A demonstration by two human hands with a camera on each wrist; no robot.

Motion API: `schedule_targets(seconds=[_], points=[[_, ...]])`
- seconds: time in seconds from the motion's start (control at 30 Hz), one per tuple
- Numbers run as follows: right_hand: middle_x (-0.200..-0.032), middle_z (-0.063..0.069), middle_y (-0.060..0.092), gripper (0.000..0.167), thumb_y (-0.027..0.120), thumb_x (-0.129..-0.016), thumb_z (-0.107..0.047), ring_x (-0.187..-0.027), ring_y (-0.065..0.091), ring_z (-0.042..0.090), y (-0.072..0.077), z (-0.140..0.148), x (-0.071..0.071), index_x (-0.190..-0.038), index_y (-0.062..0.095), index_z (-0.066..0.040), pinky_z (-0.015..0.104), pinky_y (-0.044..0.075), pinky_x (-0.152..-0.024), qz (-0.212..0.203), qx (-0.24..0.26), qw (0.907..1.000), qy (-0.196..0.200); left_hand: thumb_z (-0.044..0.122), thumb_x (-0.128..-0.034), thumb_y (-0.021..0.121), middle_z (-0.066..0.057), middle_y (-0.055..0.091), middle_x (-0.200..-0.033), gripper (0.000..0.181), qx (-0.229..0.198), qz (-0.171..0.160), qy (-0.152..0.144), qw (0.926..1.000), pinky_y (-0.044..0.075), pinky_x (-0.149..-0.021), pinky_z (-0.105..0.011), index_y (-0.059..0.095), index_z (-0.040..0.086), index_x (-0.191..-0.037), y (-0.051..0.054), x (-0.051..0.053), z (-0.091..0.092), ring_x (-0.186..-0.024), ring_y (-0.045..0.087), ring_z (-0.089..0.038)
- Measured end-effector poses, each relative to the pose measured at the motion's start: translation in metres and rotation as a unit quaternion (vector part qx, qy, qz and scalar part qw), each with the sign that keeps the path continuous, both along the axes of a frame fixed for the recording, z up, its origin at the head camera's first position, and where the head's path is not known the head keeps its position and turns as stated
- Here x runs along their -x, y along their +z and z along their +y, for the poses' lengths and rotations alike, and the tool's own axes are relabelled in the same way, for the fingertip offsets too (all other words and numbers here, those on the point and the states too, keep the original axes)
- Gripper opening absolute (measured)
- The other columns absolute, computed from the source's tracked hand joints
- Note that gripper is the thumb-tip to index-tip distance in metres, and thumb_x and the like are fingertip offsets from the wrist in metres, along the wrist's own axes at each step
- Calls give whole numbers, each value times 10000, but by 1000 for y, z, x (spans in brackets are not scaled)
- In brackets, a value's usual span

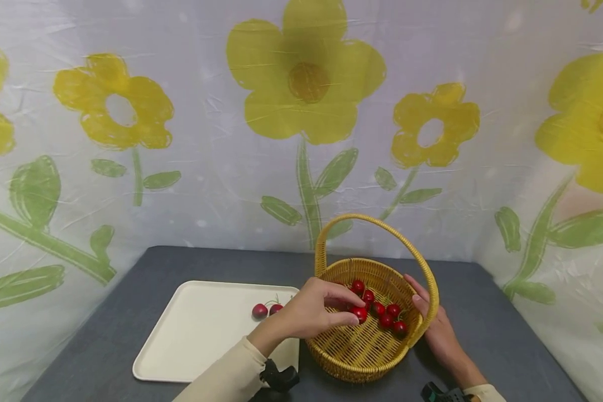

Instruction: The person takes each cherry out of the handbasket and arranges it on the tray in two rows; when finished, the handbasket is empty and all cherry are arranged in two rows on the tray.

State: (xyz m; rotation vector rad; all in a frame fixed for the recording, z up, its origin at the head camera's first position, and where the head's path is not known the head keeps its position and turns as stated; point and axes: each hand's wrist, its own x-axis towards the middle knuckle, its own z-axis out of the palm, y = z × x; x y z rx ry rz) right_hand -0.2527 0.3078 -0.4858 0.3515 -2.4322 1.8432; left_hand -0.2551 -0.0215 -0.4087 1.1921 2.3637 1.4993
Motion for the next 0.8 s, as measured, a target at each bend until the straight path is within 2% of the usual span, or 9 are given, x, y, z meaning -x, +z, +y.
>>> schedule_targets(seconds=[0.2,0.3,0.4,0.5,0.6,0.7,0.8], points=[[-1745,196,393,571,349,-1215,-404,-1382,538,-101,1,0,-2,-1752,284,-220,161,535,-1023,-102,86,9999,30,178,-977,853,20,818,-1229,270,-445,-87,1,9990,637,-973,-273,835,168,-1246,17,-14,-54,-1139,770,-99],[-1741,203,396,574,349,-1215,-401,-1370,544,-108,2,0,-3,-1752,282,-210,161,538,-1016,-104,55,9999,-4,132,-963,858,-35,811,-1256,288,-469,-68,150,9988,657,-937,-304,829,150,-1250,24,-22,-90,-1147,775,-125],[-1737,212,397,571,345,-1217,-387,-1366,550,-103,2,1,-3,-1751,283,-196,170,548,-1010,-79,74,9999,-18,96,-948,863,-63,809,-1253,291,-324,79,412,9986,660,-934,-312,827,141,-1233,25,-30,-127,-1151,770,-127],[-1740,211,391,568,343,-1218,-382,-1372,548,-100,2,2,-3,-1750,288,-188,164,546,-1010,-49,68,10000,-34,92,-946,862,-57,810,-1229,265,-117,168,765,9969,656,-949,-311,830,148,-1203,21,-38,-161,-1141,769,-117],[-1745,197,388,560,341,-1217,-389,-1381,537,-104,2,2,-3,-1748,298,-216,146,528,-1023,-47,17,10000,-35,118,-958,857,-42,808,-1200,234,31,111,1034,9946,657,-938,-296,827,152,-1187,11,-44,-190,-1093,782,-110],[-1746,189,391,550,342,-1216,-395,-1380,532,-110,2,1,-3,-1745,310,-247,136,517,-1025,-60,-53,10000,-34,104,-955,855,-38,813,-1165,226,57,118,1152,9933,664,-913,-299,822,153,-1173,-1,-46,-214,-1048,797,-117],[-1747,186,391,550,340,-1217,-395,-1378,531,-114,2,0,-3,-1745,309,-245,133,515,-1022,-71,-63,9999,-52,69,-950,850,-64,815,-1144,238,34,197,1199,9926,668,-902,-314,816,132,-1177,-13,-44,-231,-1025,805,-131]])
